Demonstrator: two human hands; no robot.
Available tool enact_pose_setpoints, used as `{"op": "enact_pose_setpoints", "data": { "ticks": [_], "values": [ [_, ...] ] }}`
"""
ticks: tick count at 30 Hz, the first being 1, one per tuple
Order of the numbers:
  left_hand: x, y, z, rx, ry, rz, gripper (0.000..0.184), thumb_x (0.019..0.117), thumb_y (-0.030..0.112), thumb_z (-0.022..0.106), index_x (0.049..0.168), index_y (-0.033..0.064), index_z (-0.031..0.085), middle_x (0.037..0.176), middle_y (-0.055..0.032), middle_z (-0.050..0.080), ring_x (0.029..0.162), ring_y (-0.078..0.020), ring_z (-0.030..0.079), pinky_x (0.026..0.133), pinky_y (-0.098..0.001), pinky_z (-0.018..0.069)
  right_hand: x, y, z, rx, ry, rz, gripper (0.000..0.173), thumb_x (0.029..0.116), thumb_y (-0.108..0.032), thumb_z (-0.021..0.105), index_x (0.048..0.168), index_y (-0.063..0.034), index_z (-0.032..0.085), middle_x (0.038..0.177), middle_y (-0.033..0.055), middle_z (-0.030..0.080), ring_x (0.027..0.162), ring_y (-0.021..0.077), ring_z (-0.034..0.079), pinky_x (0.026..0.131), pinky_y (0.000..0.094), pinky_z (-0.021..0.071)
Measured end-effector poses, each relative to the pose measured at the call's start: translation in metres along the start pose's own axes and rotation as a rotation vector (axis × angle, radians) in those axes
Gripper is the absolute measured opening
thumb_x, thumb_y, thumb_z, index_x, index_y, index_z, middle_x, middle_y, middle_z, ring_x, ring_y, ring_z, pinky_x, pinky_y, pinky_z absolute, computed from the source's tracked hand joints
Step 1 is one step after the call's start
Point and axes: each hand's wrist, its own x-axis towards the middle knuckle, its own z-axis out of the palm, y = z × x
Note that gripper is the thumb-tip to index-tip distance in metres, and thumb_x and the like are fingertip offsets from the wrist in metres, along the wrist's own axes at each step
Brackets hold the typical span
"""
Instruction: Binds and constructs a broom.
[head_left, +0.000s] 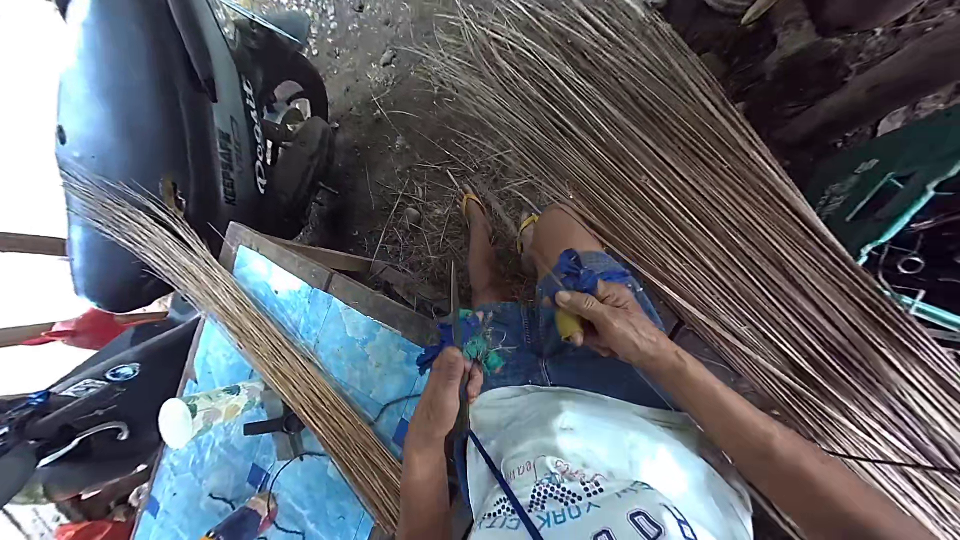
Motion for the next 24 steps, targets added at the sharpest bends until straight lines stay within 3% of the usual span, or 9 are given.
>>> {"op": "enact_pose_setpoints", "data": {
  "ticks": [1,3,5,7,11,14,18,22,24],
  "values": [
    [0.000,0.005,0.002,-0.087,-0.082,-0.005,0.073,0.0772,0.090,0.044,0.092,0.0213,0.064,0.062,0.0115,0.056,0.052,0.0005,0.053,0.052,-0.0169,0.0468,-0.007,-0.002,0.005,0.008,-0.058,0.026,0.024,0.1075,-0.020,0.049,0.106,-0.0100,0.071,0.066,-0.0077,0.067,0.042,-0.0047,0.048,0.038,0.0119,0.0381],
    [0.001,0.015,0.014,-0.126,-0.172,0.051,0.061,0.0844,0.082,0.047,0.089,0.0239,0.064,0.067,0.0118,0.060,0.056,0.0013,0.056,0.054,-0.0168,0.0483,-0.017,-0.002,0.018,0.055,-0.162,0.053,0.022,0.1065,-0.019,0.052,0.103,-0.0112,0.072,0.066,-0.0096,0.067,0.044,-0.0064,0.050,0.039,0.0105,0.0386],
    [0.003,0.023,0.022,-0.114,-0.228,0.145,0.038,0.0974,0.061,0.053,0.105,0.0258,0.065,0.085,0.0123,0.068,0.066,0.0034,0.060,0.059,-0.0149,0.0522,-0.024,-0.002,0.028,0.106,-0.238,0.056,0.021,0.1069,-0.020,0.053,0.100,-0.0126,0.071,0.066,-0.0103,0.067,0.046,-0.0073,0.051,0.041,0.0099,0.0389],
    [0.006,0.027,0.025,-0.212,-0.201,0.146,0.031,0.0976,0.049,0.062,0.115,0.0248,0.070,0.096,0.0068,0.073,0.070,0.0014,0.064,0.061,-0.0159,0.0544,-0.028,-0.006,0.033,0.145,-0.253,0.073,0.022,0.1068,-0.020,0.053,0.099,-0.0121,0.072,0.064,-0.0095,0.067,0.044,-0.0077,0.049,0.039,0.0095,0.0369],
    [0.015,0.031,0.013,-0.388,-0.144,0.153,0.042,0.0918,0.051,0.070,0.122,0.0229,0.071,0.081,0.0025,0.068,0.058,-0.0030,0.058,0.055,-0.0195,0.0511,-0.041,-0.005,0.029,0.219,-0.228,0.050,0.017,0.1060,-0.018,0.056,0.106,-0.0106,0.071,0.066,-0.0070,0.067,0.046,-0.0060,0.050,0.041,0.0098,0.0389],
    [0.030,0.044,-0.019,-0.367,-0.138,0.274,0.045,0.0978,0.053,0.060,0.133,0.0253,0.063,0.083,0.0049,0.066,0.056,-0.0038,0.056,0.052,-0.0201,0.0502,-0.060,-0.001,0.014,0.257,-0.155,0.086,0.017,0.1047,-0.019,0.058,0.103,-0.0124,0.074,0.066,-0.0074,0.067,0.046,-0.0044,0.054,0.041,0.0114,0.0443],
    [0.049,0.055,-0.066,-0.383,-0.098,0.408,0.038,0.1034,0.048,0.052,0.134,0.0271,0.059,0.077,0.0068,0.063,0.055,-0.0065,0.055,0.051,-0.0225,0.0497,-0.084,0.007,-0.014,0.279,-0.240,0.113,0.015,0.1041,-0.023,0.060,0.100,-0.0176,0.073,0.074,-0.0076,0.072,0.051,-0.0017,0.062,0.044,0.0151,0.0518],
    [0.053,0.059,-0.055,-0.357,-0.052,0.366,0.041,0.1043,0.051,0.048,0.134,0.0258,0.060,0.079,0.0080,0.063,0.052,-0.0031,0.053,0.048,-0.0188,0.0478,-0.081,0.018,-0.003,0.366,-0.238,0.060,0.012,0.1029,-0.021,0.062,0.103,-0.0170,0.073,0.078,-0.0057,0.072,0.054,-0.0006,0.062,0.047,0.0158,0.0529],
    [0.045,0.054,-0.040,-0.228,-0.036,0.249,0.051,0.0981,0.059,0.056,0.134,0.0247,0.062,0.081,0.0091,0.064,0.053,-0.0006,0.053,0.048,-0.0166,0.0474,-0.074,0.020,0.008,0.363,-0.139,0.066,0.009,0.1003,-0.020,0.066,0.102,-0.0165,0.074,0.075,-0.0050,0.072,0.054,-0.0001,0.062,0.048,0.0159,0.0526]
  ]
}}
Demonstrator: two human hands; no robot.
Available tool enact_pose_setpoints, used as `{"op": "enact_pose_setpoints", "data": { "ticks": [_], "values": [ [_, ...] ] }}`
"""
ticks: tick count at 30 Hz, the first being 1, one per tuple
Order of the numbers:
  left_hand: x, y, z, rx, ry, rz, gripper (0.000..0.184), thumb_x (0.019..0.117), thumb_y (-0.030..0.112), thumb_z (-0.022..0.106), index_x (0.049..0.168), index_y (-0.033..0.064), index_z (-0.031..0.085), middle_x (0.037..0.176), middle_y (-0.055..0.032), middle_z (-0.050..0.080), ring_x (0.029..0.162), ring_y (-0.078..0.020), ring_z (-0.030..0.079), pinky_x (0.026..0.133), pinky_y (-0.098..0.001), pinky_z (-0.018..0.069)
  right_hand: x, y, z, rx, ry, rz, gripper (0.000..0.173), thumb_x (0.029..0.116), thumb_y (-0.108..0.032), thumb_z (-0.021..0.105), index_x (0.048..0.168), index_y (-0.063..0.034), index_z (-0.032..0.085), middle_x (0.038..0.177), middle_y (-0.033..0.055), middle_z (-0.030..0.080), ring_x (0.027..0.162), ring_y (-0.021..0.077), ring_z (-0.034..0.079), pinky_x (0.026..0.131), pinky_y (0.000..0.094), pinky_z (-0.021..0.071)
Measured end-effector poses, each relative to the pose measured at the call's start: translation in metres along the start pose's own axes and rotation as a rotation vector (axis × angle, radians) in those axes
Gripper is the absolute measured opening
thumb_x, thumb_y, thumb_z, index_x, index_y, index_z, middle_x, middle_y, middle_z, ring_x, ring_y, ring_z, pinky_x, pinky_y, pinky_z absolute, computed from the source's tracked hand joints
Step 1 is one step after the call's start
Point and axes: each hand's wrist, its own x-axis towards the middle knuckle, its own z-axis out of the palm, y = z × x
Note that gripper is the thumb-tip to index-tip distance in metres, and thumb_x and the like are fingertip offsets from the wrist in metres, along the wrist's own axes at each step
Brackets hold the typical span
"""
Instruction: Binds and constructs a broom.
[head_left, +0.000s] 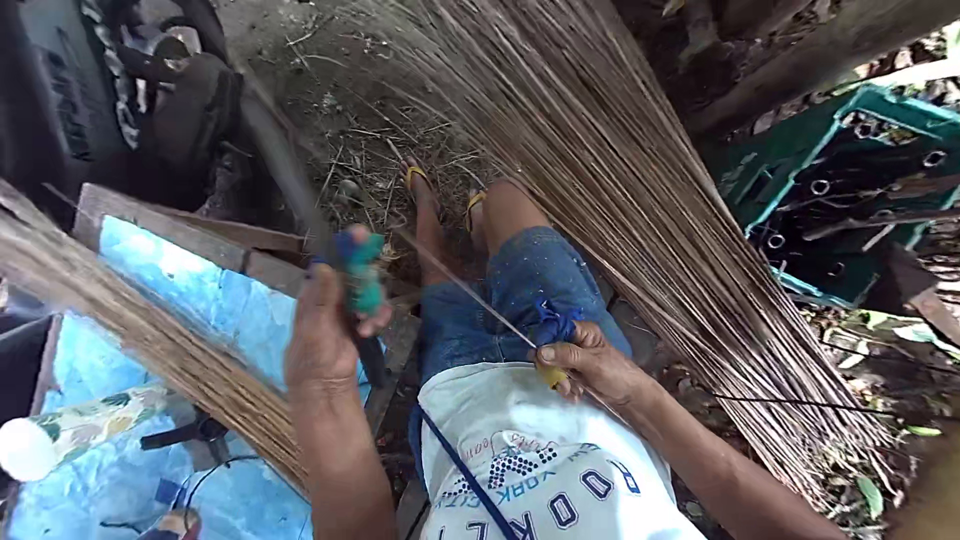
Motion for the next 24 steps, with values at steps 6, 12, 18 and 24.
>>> {"op": "enact_pose_setpoints", "data": {
  "ticks": [6,12,18,24],
  "values": [
    [-0.037,-0.030,0.042,0.212,-0.103,-0.243,0.025,0.0915,0.050,0.071,0.098,0.0259,0.069,0.076,0.0132,0.067,0.060,0.0042,0.058,0.055,-0.0138,0.0500,0.013,0.002,0.012,0.022,0.165,0.043,0.007,0.0982,-0.013,0.067,0.096,-0.0127,0.073,0.069,-0.0047,0.068,0.050,0.0000,0.058,0.046,0.0155,0.0505],
    [-0.049,-0.046,0.078,0.120,-0.243,-0.283,0.017,0.0987,0.017,0.063,0.112,0.0065,0.064,0.080,0.0144,0.063,0.064,0.0072,0.054,0.060,-0.0123,0.0470,0.017,0.003,0.031,-0.399,0.294,-0.164,0.003,0.0945,-0.012,0.071,0.097,-0.0136,0.073,0.074,-0.0096,0.071,0.060,-0.0034,0.063,0.054,0.0138,0.0530],
    [-0.043,-0.052,0.089,0.051,-0.177,-0.330,0.005,0.0999,0.012,0.060,0.103,0.0081,0.063,0.077,0.0111,0.061,0.062,0.0043,0.053,0.059,-0.0134,0.0464,0.012,0.007,0.039,-1.538,0.544,-0.636,0.023,0.0947,-0.021,0.069,0.081,-0.0036,0.073,0.081,0.0154,0.075,0.079,0.0244,0.075,0.070,0.0407,0.0588],
    [-0.039,-0.051,0.095,-0.014,-0.173,-0.312,0.007,0.0985,0.008,0.061,0.105,0.0073,0.064,0.081,0.0096,0.064,0.062,0.0052,0.052,0.058,-0.0126,0.0448,0.014,-0.003,0.030,-1.309,0.436,-0.595,0.021,0.0934,-0.017,0.069,0.083,0.0006,0.071,0.082,0.0126,0.074,0.081,0.0120,0.072,0.077,0.0284,0.0586]
  ]
}}
